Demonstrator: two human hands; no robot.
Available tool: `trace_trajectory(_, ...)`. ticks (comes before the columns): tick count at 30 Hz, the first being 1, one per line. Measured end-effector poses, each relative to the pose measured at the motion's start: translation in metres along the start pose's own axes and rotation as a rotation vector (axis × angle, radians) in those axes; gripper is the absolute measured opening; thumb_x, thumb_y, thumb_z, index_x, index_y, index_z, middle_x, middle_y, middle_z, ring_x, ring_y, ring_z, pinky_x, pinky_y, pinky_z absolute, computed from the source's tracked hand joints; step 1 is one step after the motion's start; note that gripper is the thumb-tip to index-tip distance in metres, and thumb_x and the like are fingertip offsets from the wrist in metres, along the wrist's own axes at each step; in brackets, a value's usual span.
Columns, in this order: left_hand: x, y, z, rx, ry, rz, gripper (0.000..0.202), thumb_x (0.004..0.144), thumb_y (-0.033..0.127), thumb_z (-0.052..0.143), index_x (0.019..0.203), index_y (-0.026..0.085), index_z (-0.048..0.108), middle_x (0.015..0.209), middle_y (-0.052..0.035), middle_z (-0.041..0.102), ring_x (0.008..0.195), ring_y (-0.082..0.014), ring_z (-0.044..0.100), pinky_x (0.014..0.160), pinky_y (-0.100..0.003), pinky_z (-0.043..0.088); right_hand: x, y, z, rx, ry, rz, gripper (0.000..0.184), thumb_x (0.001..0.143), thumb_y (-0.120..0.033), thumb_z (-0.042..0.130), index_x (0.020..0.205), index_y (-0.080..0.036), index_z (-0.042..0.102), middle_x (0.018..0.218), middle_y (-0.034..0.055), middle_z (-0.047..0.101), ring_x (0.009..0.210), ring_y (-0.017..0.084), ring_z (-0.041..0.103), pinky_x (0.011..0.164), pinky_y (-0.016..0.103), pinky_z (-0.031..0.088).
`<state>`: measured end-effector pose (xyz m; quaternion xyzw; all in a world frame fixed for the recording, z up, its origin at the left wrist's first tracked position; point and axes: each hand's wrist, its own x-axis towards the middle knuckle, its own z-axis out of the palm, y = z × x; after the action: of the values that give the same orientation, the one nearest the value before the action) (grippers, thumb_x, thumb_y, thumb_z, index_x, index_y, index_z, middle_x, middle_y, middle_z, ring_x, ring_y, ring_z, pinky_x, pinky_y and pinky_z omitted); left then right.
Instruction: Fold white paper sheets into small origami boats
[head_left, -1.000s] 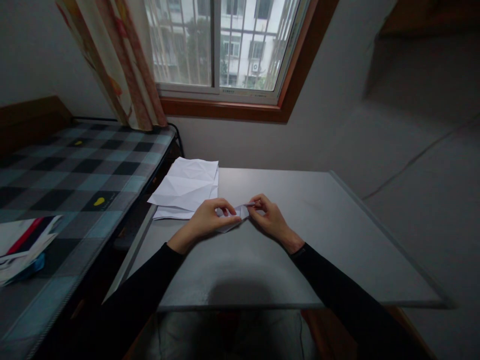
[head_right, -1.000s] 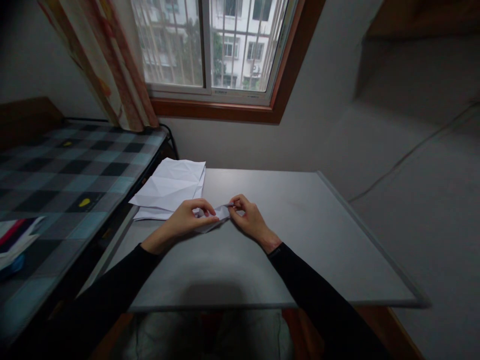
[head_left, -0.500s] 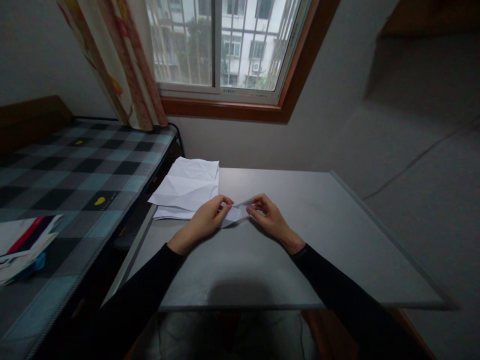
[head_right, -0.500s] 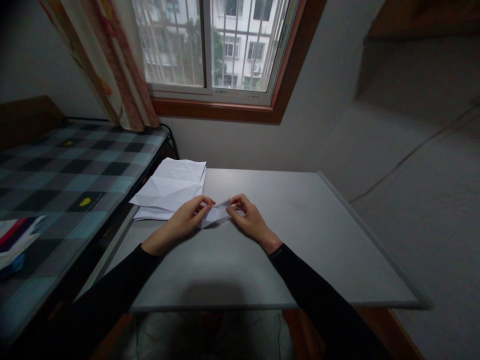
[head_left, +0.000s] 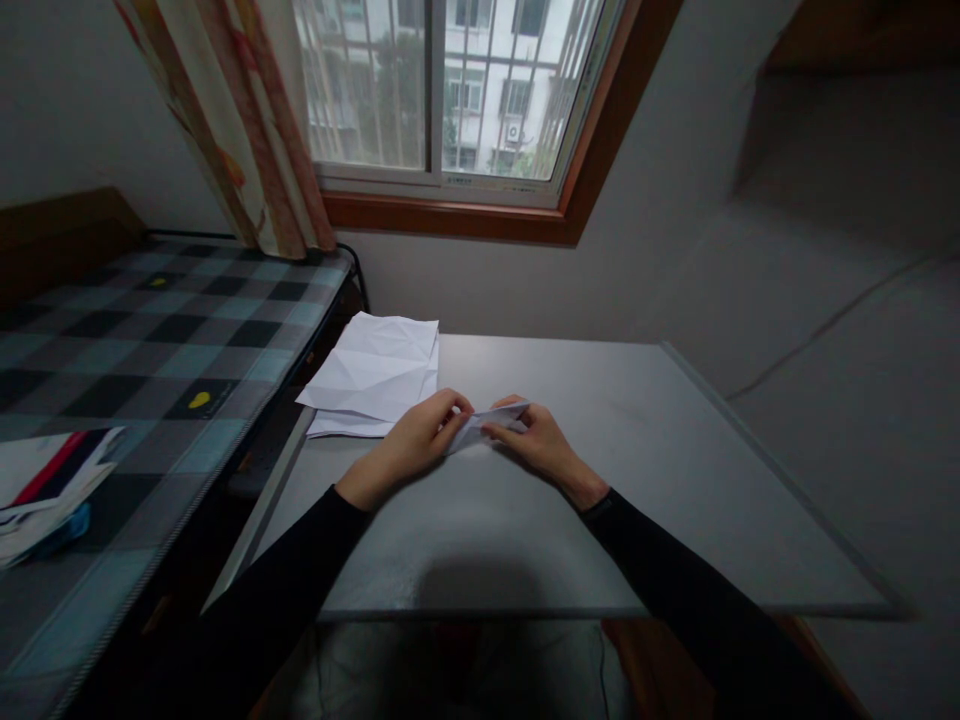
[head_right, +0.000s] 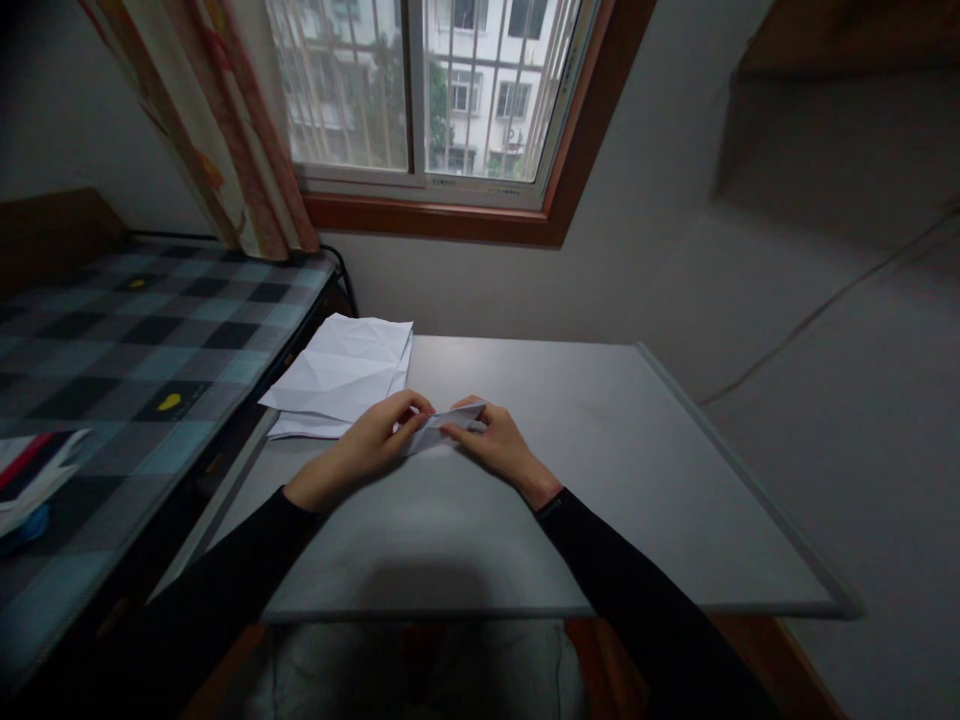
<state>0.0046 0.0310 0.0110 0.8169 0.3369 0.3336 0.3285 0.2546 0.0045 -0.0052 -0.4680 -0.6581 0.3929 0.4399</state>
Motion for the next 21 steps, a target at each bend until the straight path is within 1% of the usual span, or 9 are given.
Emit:
trace_trajectory(3,0.0004,0.0013,-0.0008,-0.032,-0.016,-0.049,0.025,0.114,0.04,0.053,0.117,0.022,0.069,0.105,-0.0058,0.077,0.089,-0.0207,0.071,0.084,-0.035,0.054,-0.0003,0.0013,-0.001,-0.023,0.032,0.0,0.036,0.091,-0.055,0.089,0.097,-0.021,0.077,0.083,0.0018,0.075,0.072,0.019,0.067,0.067,0.032,0.052)
trace_trajectory(5,0.0004,0.0026,-0.0016,-0.068,-0.013,-0.082,0.028,0.113,0.045,0.055,0.121,0.022,0.069,0.102,-0.0046,0.078,0.081,-0.019,0.069,0.078,-0.033,0.054,-0.0005,0.0016,-0.0019,-0.017,0.049,-0.003,0.036,0.091,-0.055,0.089,0.096,-0.022,0.077,0.082,0.0016,0.075,0.072,0.019,0.067,0.067,0.032,0.052)
trace_trajectory(8,-0.0001,0.0046,-0.0023,-0.116,-0.009,-0.11,0.04,0.103,0.051,0.073,0.13,0.022,0.068,0.105,-0.0037,0.08,0.077,-0.0174,0.069,0.073,-0.031,0.053,-0.0001,0.0011,-0.0024,0.029,0.076,-0.002,0.038,0.09,-0.057,0.089,0.096,-0.022,0.075,0.083,0.0017,0.075,0.074,0.02,0.07,0.069,0.033,0.054)
trace_trajectory(9,-0.0002,0.0049,-0.0024,-0.11,-0.011,-0.115,0.042,0.098,0.05,0.078,0.129,0.022,0.071,0.104,-0.0035,0.08,0.077,-0.0176,0.069,0.072,-0.03,0.053,0.0003,0.0009,-0.0024,0.051,0.079,0.001,0.038,0.089,-0.057,0.09,0.096,-0.022,0.075,0.083,0.0017,0.075,0.074,0.021,0.071,0.069,0.034,0.055)
trace_trajectory(10,-0.0002,0.0049,-0.0024,-0.094,-0.016,-0.119,0.04,0.095,0.049,0.082,0.124,0.022,0.074,0.102,-0.0033,0.081,0.078,-0.0181,0.07,0.073,-0.03,0.052,0.0006,0.0008,-0.0022,0.073,0.08,0.004,0.039,0.088,-0.057,0.091,0.096,-0.023,0.074,0.083,0.0017,0.075,0.075,0.021,0.072,0.069,0.034,0.056)
trace_trajectory(12,0.0003,0.004,-0.0026,-0.054,-0.032,-0.126,0.029,0.095,0.046,0.08,0.112,0.021,0.081,0.097,-0.0035,0.081,0.081,-0.0193,0.07,0.075,-0.031,0.052,0.0012,0.0012,-0.0019,0.103,0.082,0.014,0.04,0.086,-0.056,0.093,0.096,-0.023,0.073,0.083,0.0015,0.075,0.074,0.021,0.072,0.07,0.034,0.058)
trace_trajectory(14,0.001,0.0026,-0.0034,-0.042,-0.048,-0.132,0.026,0.097,0.045,0.077,0.102,0.021,0.084,0.096,-0.004,0.082,0.084,-0.0201,0.07,0.076,-0.031,0.051,0.0016,0.0017,-0.0017,0.118,0.09,0.022,0.041,0.083,-0.056,0.095,0.096,-0.023,0.074,0.083,0.0013,0.075,0.074,0.021,0.072,0.07,0.034,0.059)
trace_trajectory(17,0.0014,0.0011,-0.0055,-0.061,-0.066,-0.13,0.026,0.098,0.045,0.075,0.1,0.02,0.084,0.094,-0.0035,0.082,0.084,-0.0199,0.069,0.076,-0.03,0.05,0.0012,0.0013,-0.0023,0.141,0.084,0.044,0.042,0.082,-0.054,0.096,0.1,-0.022,0.077,0.083,0.0016,0.077,0.074,0.021,0.073,0.071,0.034,0.06)
trace_trajectory(21,-0.0001,0.0016,-0.0078,-0.046,-0.107,-0.116,0.028,0.102,0.045,0.071,0.101,0.02,0.083,0.089,-0.0019,0.078,0.079,-0.0176,0.065,0.072,-0.028,0.045,0.0001,-0.0006,-0.0045,0.124,0.034,0.091,0.041,0.081,-0.052,0.097,0.104,-0.021,0.083,0.088,0.003,0.081,0.074,0.019,0.071,0.068,0.032,0.056)
